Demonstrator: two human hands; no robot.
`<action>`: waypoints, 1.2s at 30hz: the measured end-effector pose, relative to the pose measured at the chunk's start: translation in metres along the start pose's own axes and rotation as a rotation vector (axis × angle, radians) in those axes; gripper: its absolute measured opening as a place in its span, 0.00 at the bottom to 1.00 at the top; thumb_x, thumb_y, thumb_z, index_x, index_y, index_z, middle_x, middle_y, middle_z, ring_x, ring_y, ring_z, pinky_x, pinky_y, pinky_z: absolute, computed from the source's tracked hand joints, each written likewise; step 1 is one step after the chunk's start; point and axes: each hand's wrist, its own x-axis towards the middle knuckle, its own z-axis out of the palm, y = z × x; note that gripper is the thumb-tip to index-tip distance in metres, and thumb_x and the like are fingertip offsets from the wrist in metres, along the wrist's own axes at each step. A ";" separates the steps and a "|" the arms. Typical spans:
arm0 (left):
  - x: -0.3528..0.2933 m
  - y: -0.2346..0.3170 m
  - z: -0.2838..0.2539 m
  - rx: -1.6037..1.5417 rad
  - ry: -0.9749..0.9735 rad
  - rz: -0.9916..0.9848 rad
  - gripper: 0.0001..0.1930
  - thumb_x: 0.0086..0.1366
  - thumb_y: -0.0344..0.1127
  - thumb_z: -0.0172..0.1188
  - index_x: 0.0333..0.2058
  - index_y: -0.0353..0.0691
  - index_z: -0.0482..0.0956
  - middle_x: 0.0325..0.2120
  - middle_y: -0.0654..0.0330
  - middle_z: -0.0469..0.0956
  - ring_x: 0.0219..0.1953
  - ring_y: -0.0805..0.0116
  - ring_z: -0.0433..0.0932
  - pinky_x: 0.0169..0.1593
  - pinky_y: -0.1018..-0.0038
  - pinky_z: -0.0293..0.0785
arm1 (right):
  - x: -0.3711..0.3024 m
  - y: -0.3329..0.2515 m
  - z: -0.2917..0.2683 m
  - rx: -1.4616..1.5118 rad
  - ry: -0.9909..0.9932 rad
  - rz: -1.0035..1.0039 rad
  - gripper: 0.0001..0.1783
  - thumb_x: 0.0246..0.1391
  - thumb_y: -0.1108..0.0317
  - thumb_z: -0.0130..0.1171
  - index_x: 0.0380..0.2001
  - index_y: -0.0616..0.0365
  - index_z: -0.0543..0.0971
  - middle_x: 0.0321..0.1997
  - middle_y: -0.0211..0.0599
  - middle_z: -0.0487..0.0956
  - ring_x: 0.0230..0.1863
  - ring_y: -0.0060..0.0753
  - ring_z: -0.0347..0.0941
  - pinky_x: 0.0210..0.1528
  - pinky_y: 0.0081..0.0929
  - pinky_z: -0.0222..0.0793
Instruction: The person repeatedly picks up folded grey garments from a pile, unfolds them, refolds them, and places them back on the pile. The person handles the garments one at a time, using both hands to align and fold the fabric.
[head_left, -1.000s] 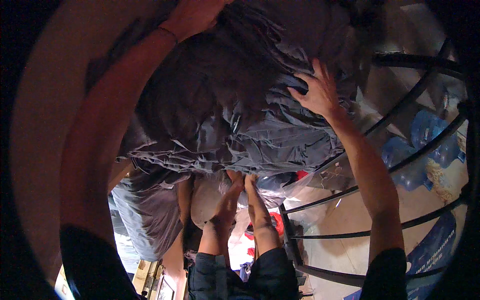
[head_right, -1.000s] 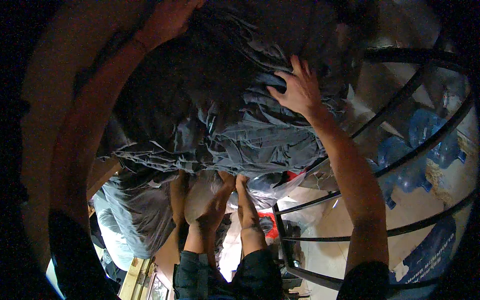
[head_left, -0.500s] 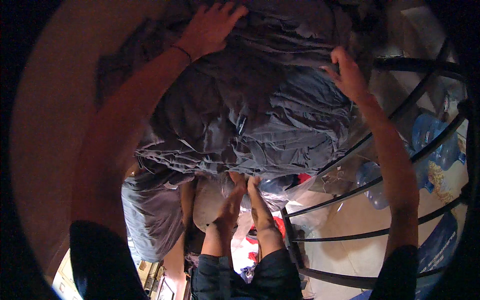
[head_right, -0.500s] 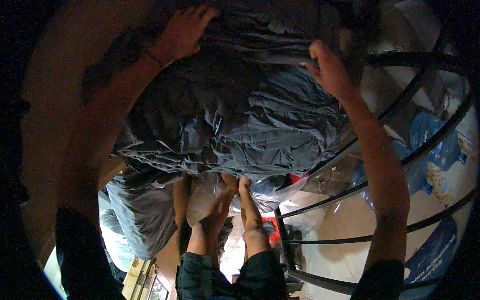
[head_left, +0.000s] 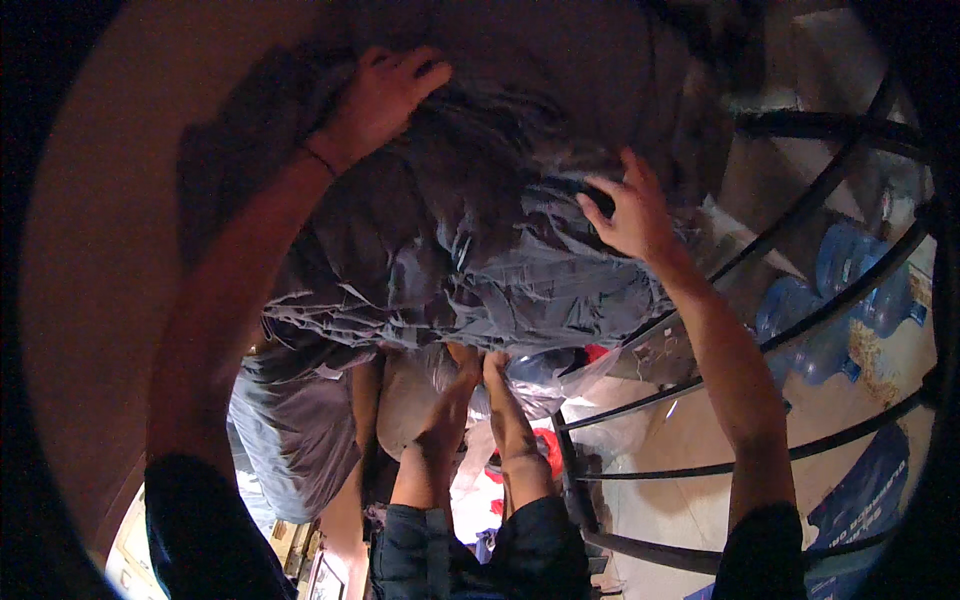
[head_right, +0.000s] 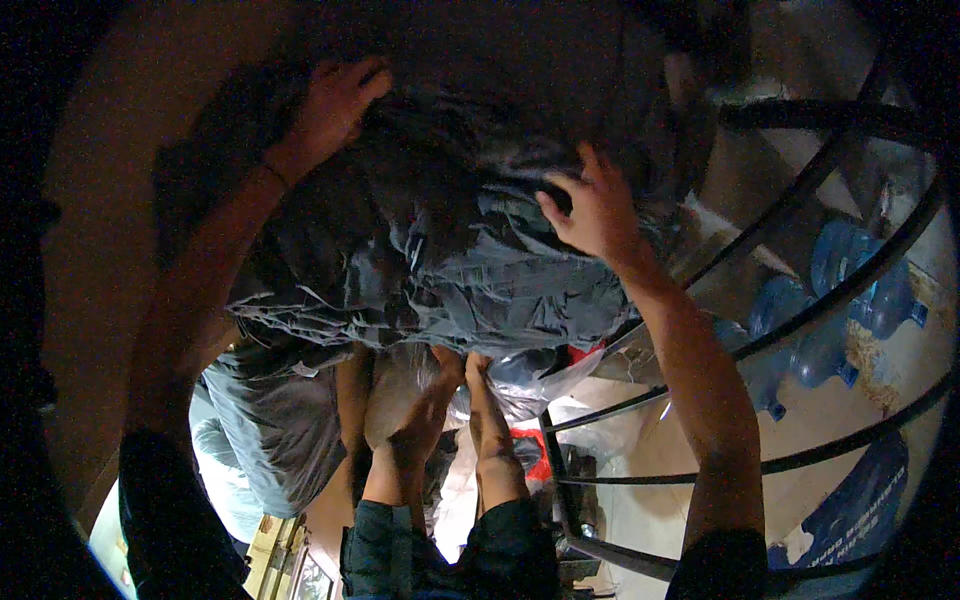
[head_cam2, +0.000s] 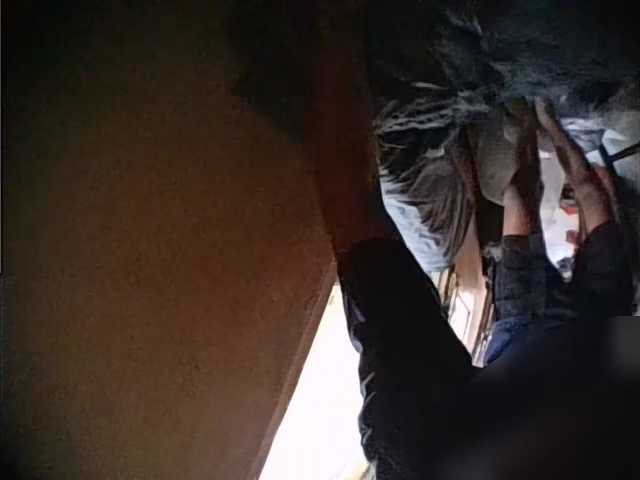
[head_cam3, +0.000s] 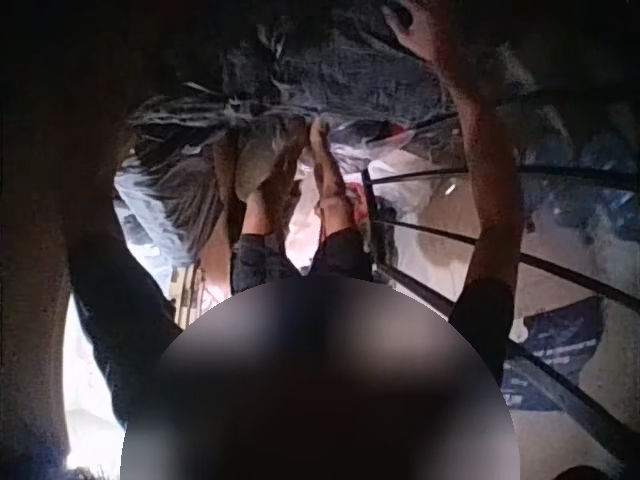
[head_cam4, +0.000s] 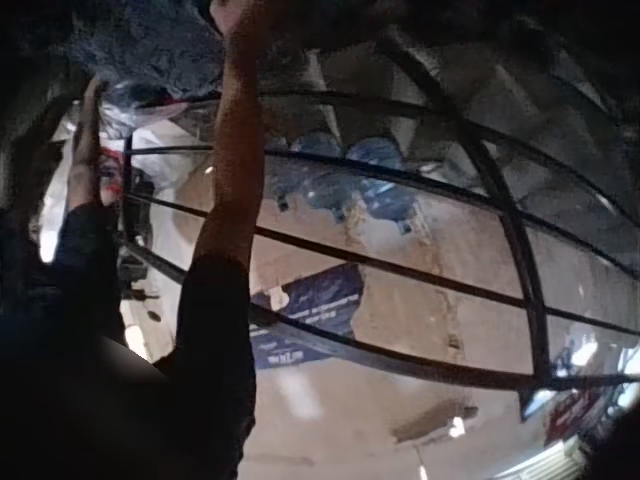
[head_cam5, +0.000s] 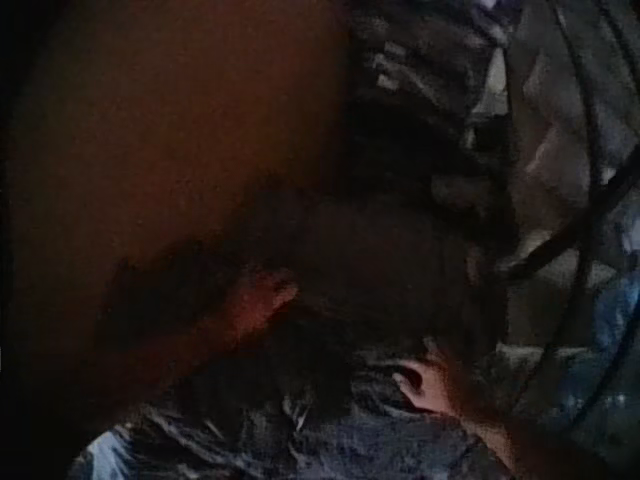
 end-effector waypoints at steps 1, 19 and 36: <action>-0.002 -0.001 0.003 0.002 0.005 -0.040 0.36 0.48 0.26 0.72 0.58 0.51 0.73 0.54 0.60 0.77 0.50 0.55 0.82 0.58 0.57 0.75 | 0.002 0.004 0.002 0.062 0.025 -0.031 0.18 0.55 0.49 0.75 0.46 0.43 0.90 0.70 0.67 0.69 0.65 0.66 0.71 0.68 0.48 0.68; 0.019 0.004 -0.036 -0.317 -0.152 -0.103 0.53 0.54 0.54 0.78 0.75 0.52 0.59 0.63 0.51 0.74 0.60 0.44 0.74 0.66 0.49 0.67 | 0.025 0.048 -0.030 0.173 0.137 -0.054 0.25 0.58 0.62 0.73 0.51 0.60 0.71 0.49 0.54 0.77 0.52 0.65 0.77 0.54 0.46 0.75; 0.124 -0.036 -0.171 -0.131 0.125 -0.428 0.42 0.49 0.36 0.78 0.64 0.41 0.70 0.60 0.52 0.76 0.65 0.48 0.72 0.67 0.46 0.66 | 0.103 0.008 -0.342 0.006 0.377 -0.098 0.32 0.49 0.77 0.70 0.60 0.57 0.79 0.68 0.52 0.74 0.68 0.56 0.72 0.67 0.41 0.71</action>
